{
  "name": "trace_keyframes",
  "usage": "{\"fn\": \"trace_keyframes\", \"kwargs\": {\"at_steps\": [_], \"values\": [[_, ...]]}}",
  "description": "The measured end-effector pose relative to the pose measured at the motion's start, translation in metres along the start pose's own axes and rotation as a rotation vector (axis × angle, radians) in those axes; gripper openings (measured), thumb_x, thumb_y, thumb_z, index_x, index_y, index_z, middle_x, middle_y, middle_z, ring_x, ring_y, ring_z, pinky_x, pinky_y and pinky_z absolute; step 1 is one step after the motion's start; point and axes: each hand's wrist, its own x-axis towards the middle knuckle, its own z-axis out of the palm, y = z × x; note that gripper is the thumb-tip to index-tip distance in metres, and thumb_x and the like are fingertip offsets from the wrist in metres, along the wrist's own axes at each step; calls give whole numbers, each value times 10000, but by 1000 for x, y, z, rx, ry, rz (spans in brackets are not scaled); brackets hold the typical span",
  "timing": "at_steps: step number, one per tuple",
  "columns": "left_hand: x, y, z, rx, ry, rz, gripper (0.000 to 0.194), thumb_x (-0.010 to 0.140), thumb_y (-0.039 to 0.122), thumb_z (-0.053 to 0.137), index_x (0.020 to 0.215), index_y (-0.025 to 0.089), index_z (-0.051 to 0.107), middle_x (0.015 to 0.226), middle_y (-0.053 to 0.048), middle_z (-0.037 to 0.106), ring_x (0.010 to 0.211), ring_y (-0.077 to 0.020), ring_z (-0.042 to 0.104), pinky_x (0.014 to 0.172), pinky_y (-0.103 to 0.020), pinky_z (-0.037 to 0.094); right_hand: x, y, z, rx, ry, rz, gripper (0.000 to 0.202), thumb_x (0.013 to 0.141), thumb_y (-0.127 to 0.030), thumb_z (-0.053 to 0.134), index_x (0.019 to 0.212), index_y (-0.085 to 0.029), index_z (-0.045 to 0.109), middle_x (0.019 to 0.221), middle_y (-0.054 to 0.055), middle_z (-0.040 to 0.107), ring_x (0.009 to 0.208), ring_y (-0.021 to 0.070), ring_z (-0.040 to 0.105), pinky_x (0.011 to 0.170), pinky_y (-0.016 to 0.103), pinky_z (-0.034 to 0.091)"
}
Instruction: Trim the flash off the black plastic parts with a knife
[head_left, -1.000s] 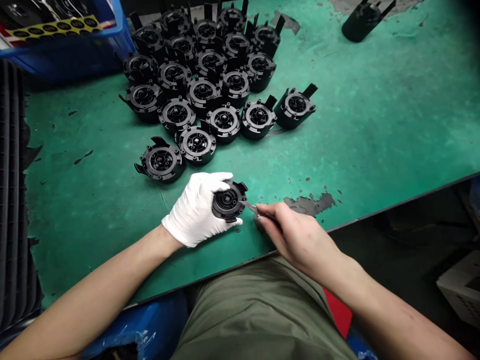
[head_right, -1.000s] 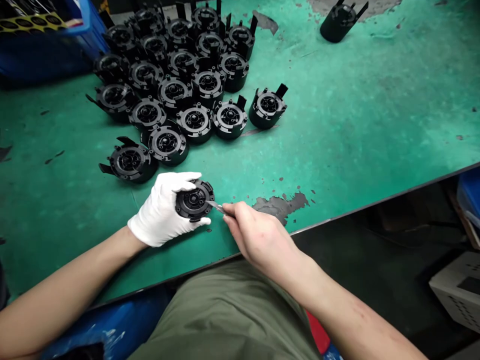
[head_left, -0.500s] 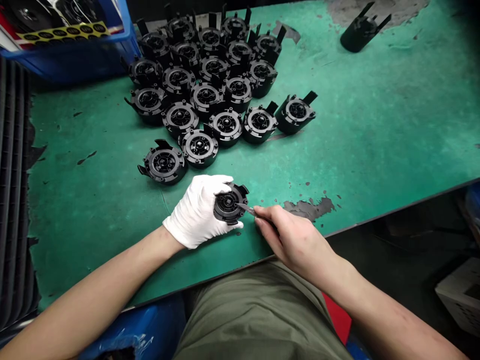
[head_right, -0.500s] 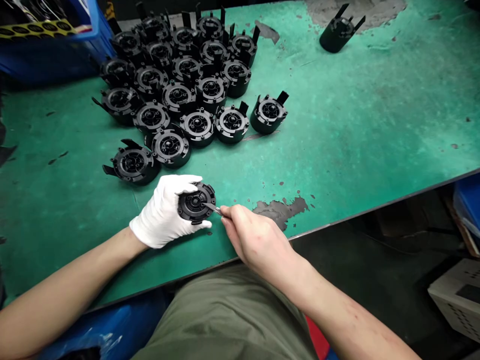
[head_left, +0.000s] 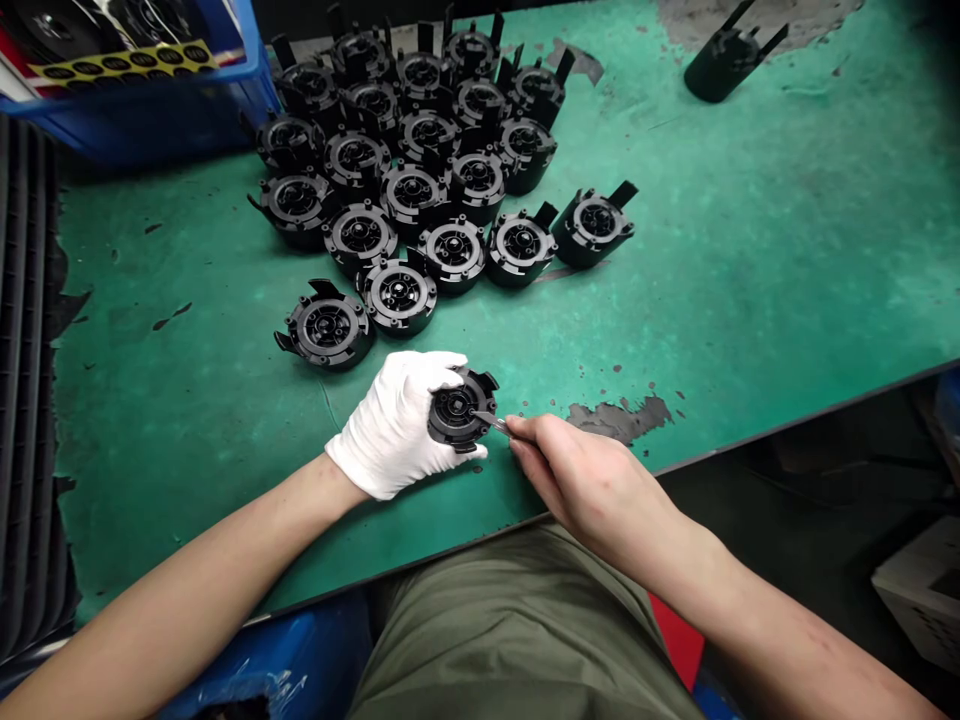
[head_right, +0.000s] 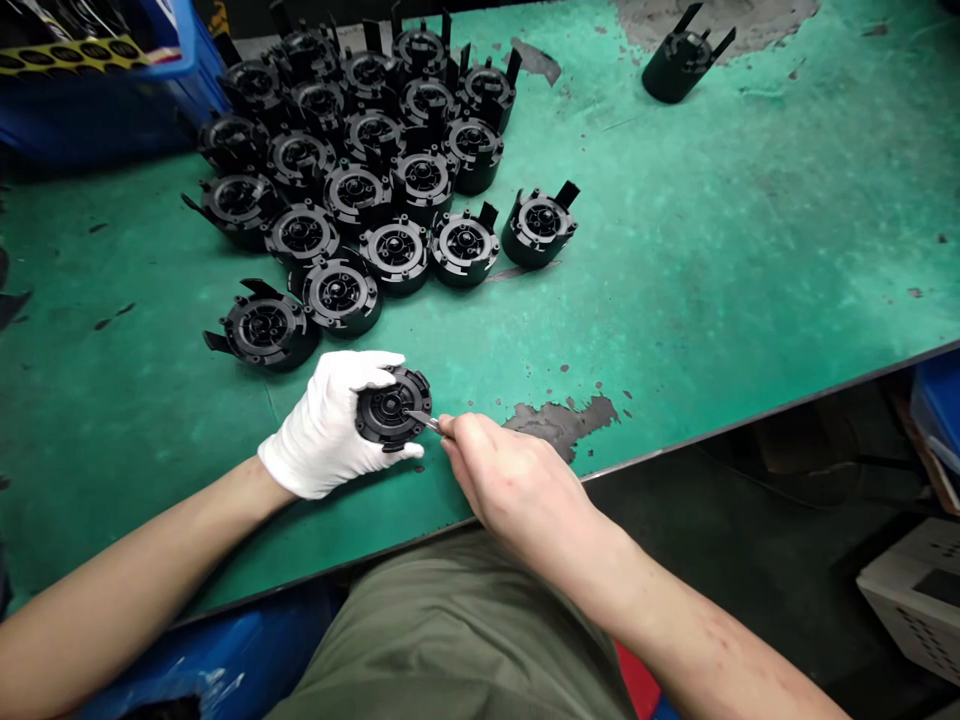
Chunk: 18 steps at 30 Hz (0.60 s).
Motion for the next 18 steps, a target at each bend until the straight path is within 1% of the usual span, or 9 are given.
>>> {"fn": "trace_keyframes", "kwargs": {"at_steps": [4,8,13,15,18], "values": [[0,1,0,-5,2,-3,921,716,732,917,1345,210,492,1378,-199,683,1221,-347,689,1032,-502,562,1,-3,-2,-49,-14,2,63,1145,-246,519,1144,-185,532,1094,98,783,905,230,800,703,311,583],[2,2,0,-13,1,-6,939,715,723,922,1377,218,487,1377,-183,688,1222,-351,696,1037,-497,561,3,-4,-3,-204,-24,-43,85,1155,-239,485,1111,-184,532,965,59,751,780,200,749,614,317,471],[7,4,-1,-17,-19,-45,922,755,793,846,1410,227,527,1288,-147,715,1138,-350,718,1002,-494,568,7,2,-9,-382,-79,-166,50,1124,-170,513,1157,-164,551,850,3,654,690,180,637,582,355,374],[8,5,-1,-21,-19,-56,914,770,812,818,1407,219,541,1268,-144,717,1125,-345,718,1004,-489,567,11,7,-14,-427,-87,-237,88,1114,-148,511,1188,-148,558,831,-4,639,660,181,607,577,365,366],[10,7,-2,-25,-12,-48,866,784,823,797,1362,221,567,1235,-133,720,1096,-332,720,987,-472,572,21,17,-24,-468,-104,-365,138,1106,-113,481,1212,-128,568,824,-5,642,648,177,605,565,364,365]]}}
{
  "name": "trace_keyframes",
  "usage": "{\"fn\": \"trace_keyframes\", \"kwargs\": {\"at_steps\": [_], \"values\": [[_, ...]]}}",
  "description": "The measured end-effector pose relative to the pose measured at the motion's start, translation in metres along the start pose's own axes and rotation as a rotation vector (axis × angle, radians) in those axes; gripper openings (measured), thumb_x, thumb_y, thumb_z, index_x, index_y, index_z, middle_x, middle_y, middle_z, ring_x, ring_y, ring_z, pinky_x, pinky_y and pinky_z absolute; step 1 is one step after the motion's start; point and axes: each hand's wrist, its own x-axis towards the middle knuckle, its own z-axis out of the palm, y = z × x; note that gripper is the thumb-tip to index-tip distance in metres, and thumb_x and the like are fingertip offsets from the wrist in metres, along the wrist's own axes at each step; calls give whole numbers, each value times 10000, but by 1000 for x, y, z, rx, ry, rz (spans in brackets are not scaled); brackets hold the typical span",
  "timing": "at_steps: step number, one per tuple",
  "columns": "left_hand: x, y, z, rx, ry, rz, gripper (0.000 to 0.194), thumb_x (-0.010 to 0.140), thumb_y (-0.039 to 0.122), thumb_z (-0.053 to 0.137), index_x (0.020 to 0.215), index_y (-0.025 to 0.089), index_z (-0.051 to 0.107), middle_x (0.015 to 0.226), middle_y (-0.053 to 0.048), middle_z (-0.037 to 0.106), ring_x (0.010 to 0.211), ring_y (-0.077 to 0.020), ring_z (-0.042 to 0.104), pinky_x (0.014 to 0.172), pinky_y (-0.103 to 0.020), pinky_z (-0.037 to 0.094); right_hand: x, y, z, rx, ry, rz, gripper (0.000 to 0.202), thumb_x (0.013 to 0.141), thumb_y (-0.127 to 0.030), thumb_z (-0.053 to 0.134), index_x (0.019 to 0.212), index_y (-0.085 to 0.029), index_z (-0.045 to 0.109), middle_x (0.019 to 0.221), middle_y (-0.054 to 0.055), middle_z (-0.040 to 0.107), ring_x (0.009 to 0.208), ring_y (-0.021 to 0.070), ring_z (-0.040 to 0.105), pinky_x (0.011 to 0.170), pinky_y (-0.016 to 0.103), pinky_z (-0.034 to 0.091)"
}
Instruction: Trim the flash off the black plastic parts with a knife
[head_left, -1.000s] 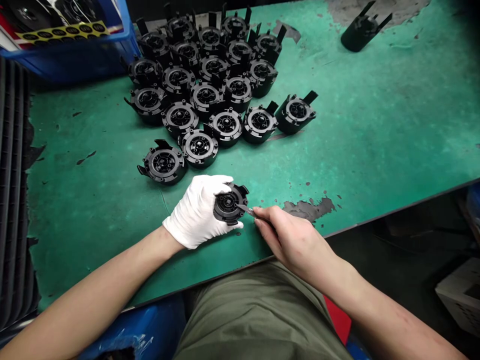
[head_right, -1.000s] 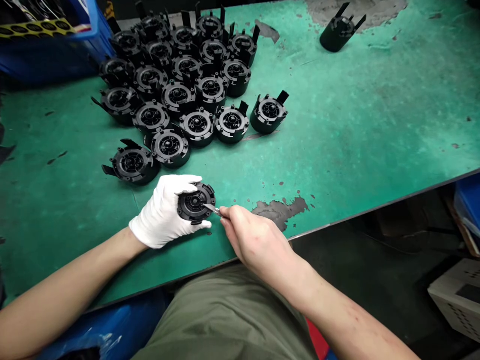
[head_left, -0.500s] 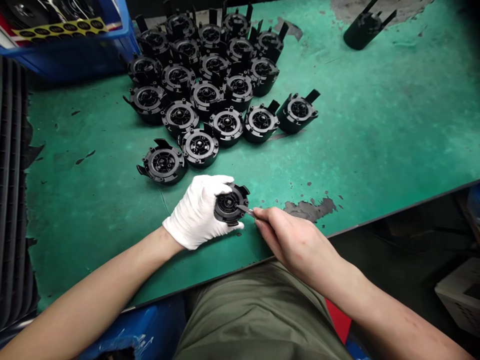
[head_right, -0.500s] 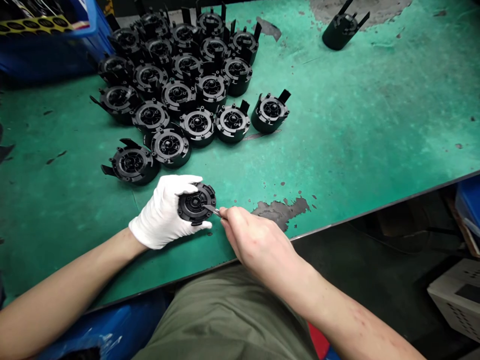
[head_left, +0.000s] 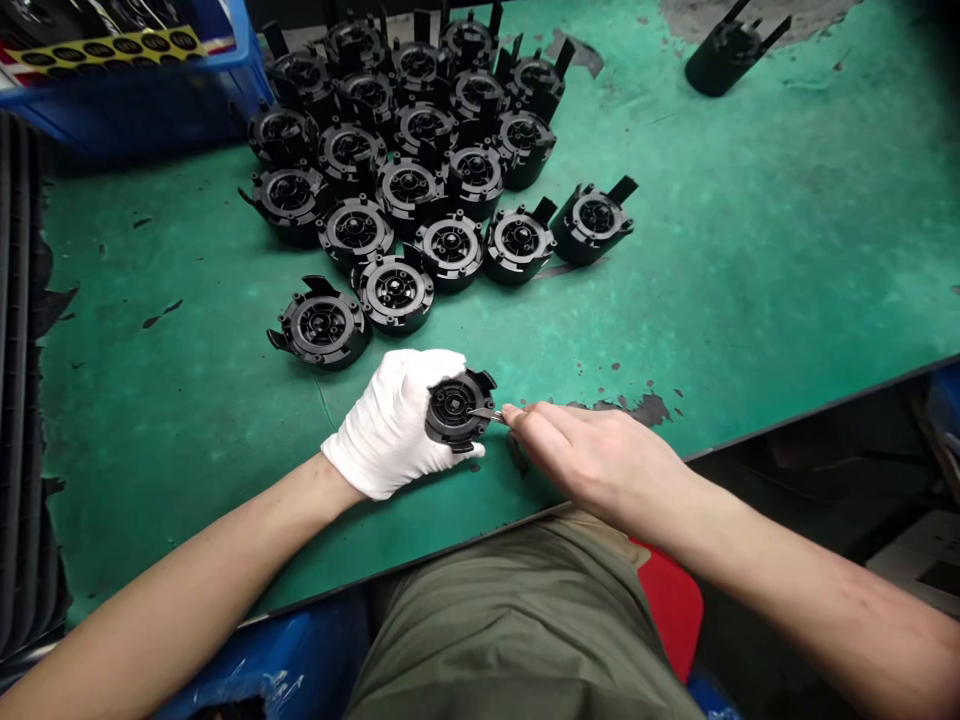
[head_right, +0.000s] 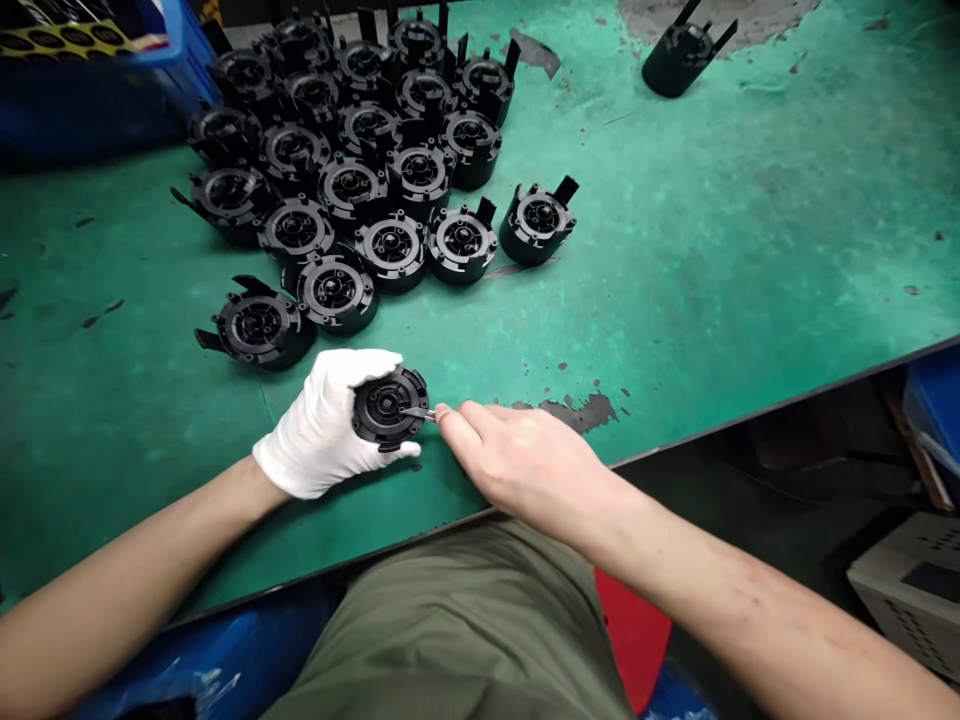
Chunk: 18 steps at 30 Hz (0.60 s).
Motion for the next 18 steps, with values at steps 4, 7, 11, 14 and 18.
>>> {"fn": "trace_keyframes", "kwargs": {"at_steps": [4,7,11,14,18], "values": [[3,1,-1,4,-12,-10,762,789,826,787,1238,237,606,1183,-116,723,1048,-324,726,937,-462,578,4,21,-2,26,-33,-111,153,1122,-135,451,1160,-148,599,801,-6,649,642,169,622,523,354,328],[4,0,-1,-6,-22,-17,743,784,835,784,1194,240,612,1171,-111,727,1035,-321,731,921,-455,578,1,27,3,145,28,-95,151,1142,-181,453,1139,-163,603,829,7,687,679,155,649,552,314,381],[5,-1,-1,-22,-18,-3,775,782,866,757,1214,239,610,1161,-110,736,1019,-321,734,902,-452,577,-5,18,11,247,115,75,135,1141,-234,490,1169,-173,607,886,32,732,719,155,686,590,279,439],[3,-1,-1,-20,-13,-15,790,793,850,763,1267,238,605,1187,-117,736,1045,-328,732,925,-463,577,-6,9,12,279,85,151,155,1140,-266,495,1111,-186,626,902,47,748,714,162,697,590,275,446],[1,0,-1,-10,-19,-27,832,766,821,813,1320,240,595,1228,-127,731,1090,-343,727,975,-487,577,-3,3,8,240,46,154,192,1155,-266,470,1066,-181,616,869,37,733,696,160,689,564,287,407]]}}
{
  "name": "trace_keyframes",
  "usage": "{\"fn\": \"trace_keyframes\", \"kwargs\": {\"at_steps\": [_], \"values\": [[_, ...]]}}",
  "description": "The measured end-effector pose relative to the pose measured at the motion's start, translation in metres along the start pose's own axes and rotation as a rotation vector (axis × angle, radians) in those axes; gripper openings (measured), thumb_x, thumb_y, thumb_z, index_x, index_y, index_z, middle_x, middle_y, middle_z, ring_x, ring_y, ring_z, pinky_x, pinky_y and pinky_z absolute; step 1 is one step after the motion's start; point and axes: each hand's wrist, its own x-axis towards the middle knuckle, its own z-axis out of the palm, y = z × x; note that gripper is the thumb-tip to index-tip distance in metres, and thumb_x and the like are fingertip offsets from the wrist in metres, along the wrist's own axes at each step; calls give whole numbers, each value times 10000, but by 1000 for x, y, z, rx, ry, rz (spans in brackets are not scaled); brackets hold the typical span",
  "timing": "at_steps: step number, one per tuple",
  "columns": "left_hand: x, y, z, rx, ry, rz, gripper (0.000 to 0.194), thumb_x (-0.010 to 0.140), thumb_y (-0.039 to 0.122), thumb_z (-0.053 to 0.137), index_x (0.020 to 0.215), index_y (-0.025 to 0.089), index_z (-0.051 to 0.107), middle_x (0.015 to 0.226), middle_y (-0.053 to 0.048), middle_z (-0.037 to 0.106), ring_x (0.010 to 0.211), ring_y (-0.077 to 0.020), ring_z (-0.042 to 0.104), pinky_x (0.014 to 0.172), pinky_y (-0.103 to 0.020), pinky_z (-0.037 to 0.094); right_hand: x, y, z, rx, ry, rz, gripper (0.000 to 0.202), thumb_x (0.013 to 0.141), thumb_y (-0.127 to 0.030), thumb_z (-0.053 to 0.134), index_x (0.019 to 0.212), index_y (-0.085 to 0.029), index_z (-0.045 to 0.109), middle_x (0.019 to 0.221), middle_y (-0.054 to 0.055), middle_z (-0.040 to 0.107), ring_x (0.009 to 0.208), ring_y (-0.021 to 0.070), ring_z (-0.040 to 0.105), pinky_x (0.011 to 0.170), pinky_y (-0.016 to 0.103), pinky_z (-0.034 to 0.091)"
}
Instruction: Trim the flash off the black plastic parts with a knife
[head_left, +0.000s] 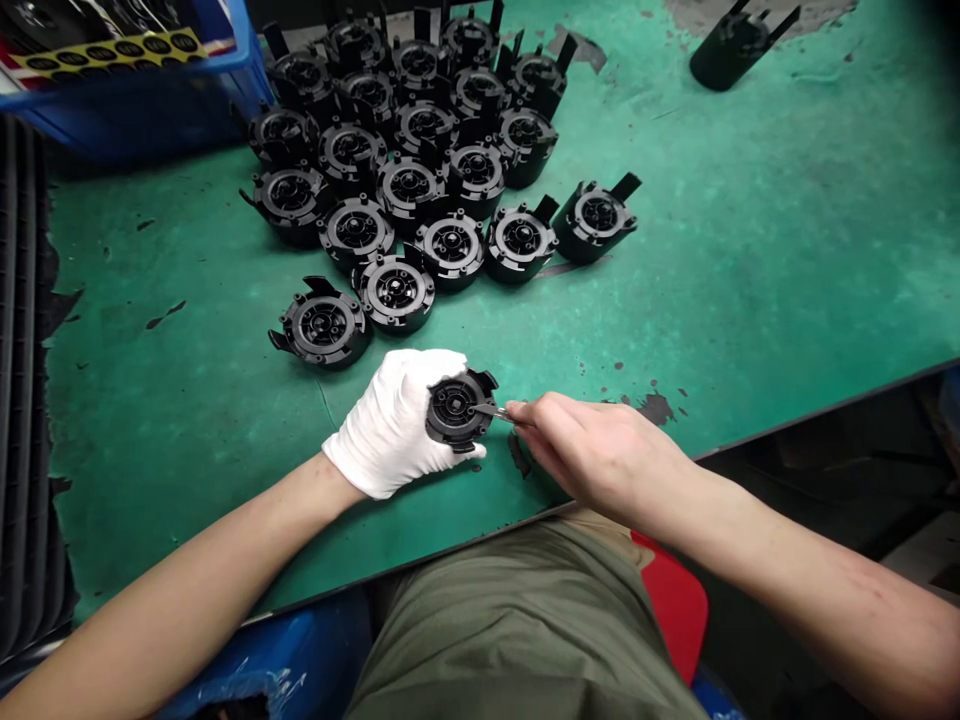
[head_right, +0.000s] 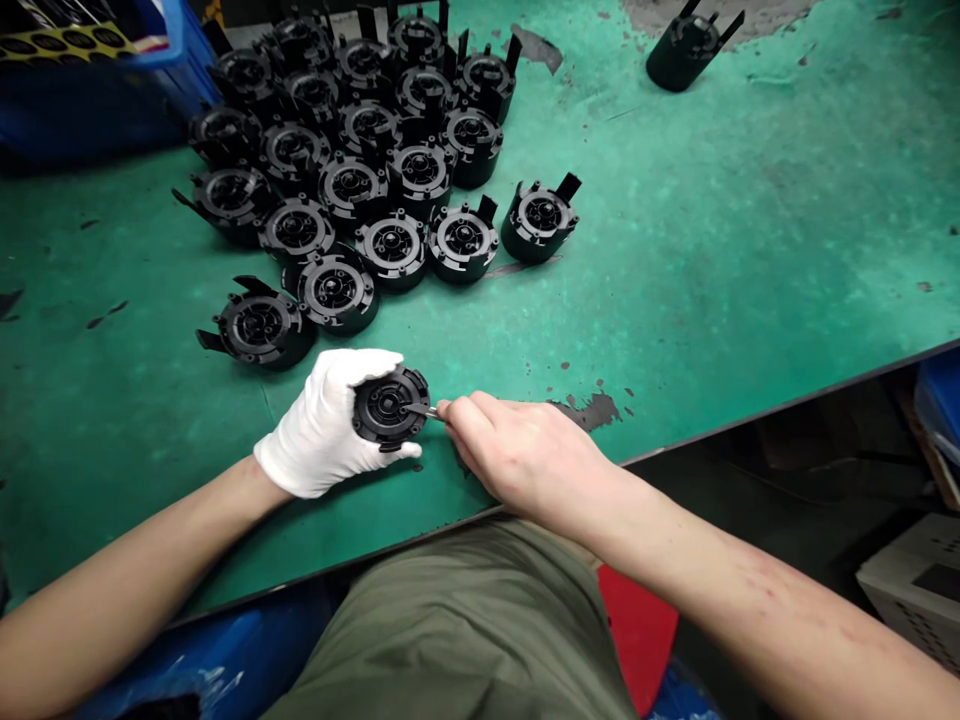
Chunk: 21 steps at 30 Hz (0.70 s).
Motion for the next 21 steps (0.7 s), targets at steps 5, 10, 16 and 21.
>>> {"fn": "trace_keyframes", "kwargs": {"at_steps": [5,10,16,21], "values": [[-2,-2,2,0,-8,-12,925,737,848,815,1378,228,568,1257,-139,727,1124,-351,726,1007,-498,577,0,-12,-5,-158,-29,-40,109,1131,-203,504,1064,-179,587,788,-7,624,628,169,600,559,357,347],[-1,-1,1,8,4,9,874,760,839,804,1344,231,574,1248,-138,725,1112,-344,729,993,-490,578,0,-30,-10,-252,-84,-3,108,1056,-89,524,1115,-158,582,813,9,602,638,185,576,560,375,353],[1,-1,1,5,49,93,899,795,795,809,1399,199,510,1223,-139,726,1054,-308,730,961,-446,585,1,-32,-11,-278,-65,-25,162,1023,-48,522,1135,-149,581,819,16,631,633,186,597,537,378,363],[1,0,2,-2,36,52,863,780,806,814,1352,214,555,1204,-131,731,1052,-319,735,963,-466,585,1,-32,-11,-276,-88,-31,207,1014,-31,503,1181,-124,582,834,28,650,651,183,629,542,355,394]]}}
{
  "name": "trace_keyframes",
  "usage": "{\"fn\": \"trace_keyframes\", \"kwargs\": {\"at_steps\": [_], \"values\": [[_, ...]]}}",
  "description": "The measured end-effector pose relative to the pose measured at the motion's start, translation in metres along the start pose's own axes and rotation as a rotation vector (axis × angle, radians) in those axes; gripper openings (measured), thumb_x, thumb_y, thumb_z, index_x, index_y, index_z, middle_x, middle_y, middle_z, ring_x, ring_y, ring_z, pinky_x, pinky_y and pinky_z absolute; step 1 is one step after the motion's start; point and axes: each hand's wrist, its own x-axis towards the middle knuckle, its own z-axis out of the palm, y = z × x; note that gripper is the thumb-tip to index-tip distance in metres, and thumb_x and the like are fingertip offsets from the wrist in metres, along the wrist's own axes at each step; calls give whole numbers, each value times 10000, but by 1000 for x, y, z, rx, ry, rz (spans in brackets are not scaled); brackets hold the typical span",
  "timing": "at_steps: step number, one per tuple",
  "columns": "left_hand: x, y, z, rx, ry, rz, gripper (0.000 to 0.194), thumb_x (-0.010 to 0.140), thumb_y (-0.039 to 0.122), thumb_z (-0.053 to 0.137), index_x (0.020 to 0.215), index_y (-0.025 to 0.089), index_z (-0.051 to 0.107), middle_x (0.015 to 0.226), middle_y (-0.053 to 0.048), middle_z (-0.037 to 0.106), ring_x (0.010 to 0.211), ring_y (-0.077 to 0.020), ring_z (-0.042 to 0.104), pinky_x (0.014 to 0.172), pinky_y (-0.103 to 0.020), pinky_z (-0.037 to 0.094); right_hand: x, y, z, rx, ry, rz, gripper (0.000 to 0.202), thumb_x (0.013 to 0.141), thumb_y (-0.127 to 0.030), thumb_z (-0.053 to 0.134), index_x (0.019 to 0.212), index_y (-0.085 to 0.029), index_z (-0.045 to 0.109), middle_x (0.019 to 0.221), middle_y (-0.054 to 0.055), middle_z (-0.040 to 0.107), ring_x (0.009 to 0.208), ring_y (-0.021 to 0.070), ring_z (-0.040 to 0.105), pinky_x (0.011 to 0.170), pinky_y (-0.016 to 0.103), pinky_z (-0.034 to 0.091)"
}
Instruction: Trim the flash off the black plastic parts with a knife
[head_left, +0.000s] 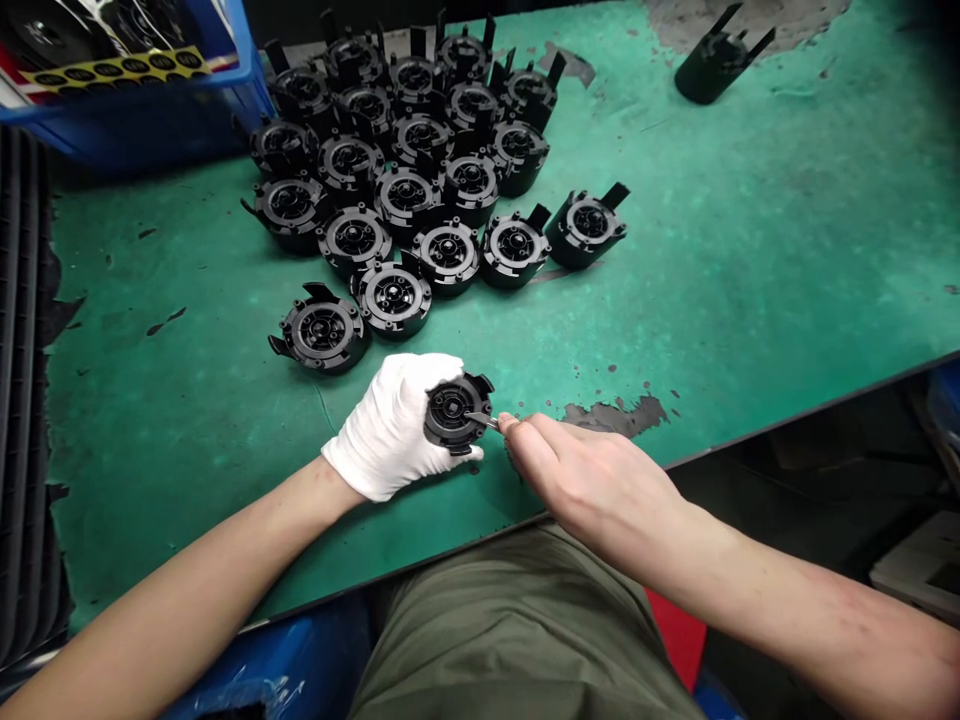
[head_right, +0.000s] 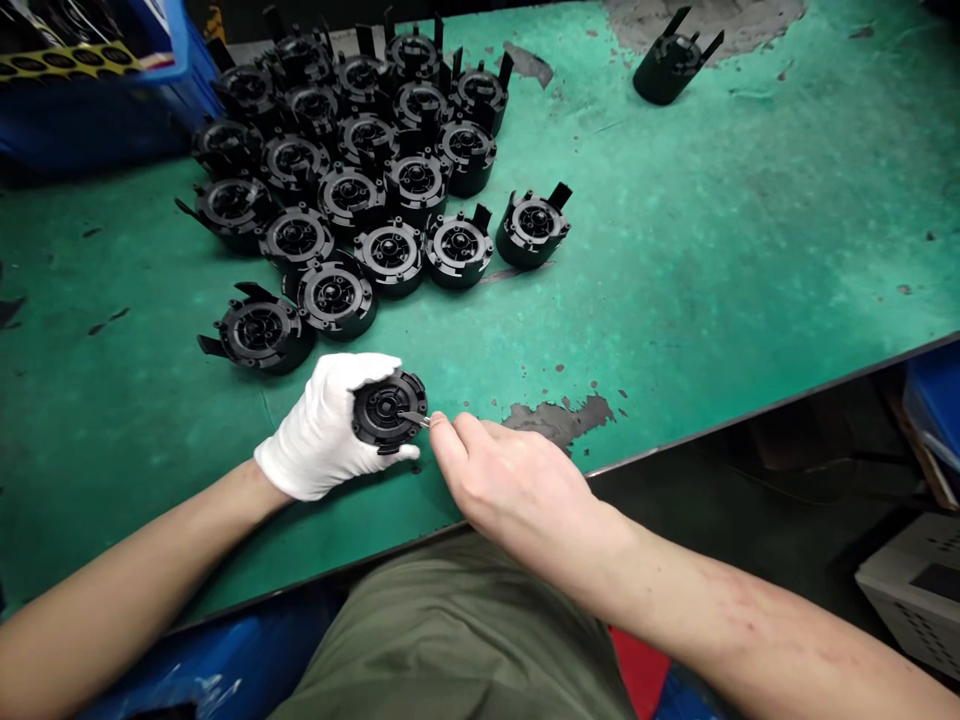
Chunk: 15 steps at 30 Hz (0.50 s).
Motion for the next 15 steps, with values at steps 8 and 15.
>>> {"fn": "trace_keyframes", "kwargs": {"at_steps": [8,15], "values": [[-1,0,-1,-9,-71,-60,874,734,836,823,1307,217,598,1203,-146,726,1076,-352,736,956,-510,599,-6,-4,12,259,14,81,107,1096,-139,503,1159,-171,585,860,22,686,663,176,644,549,320,419],[-7,2,-12,-125,-166,0,930,758,381,873,1543,180,417,1444,-228,644,1333,-395,671,1116,-583,581,-14,39,6,531,135,57,198,1105,-207,556,1297,-200,598,1044,60,757,901,201,735,775,315,560]]}}
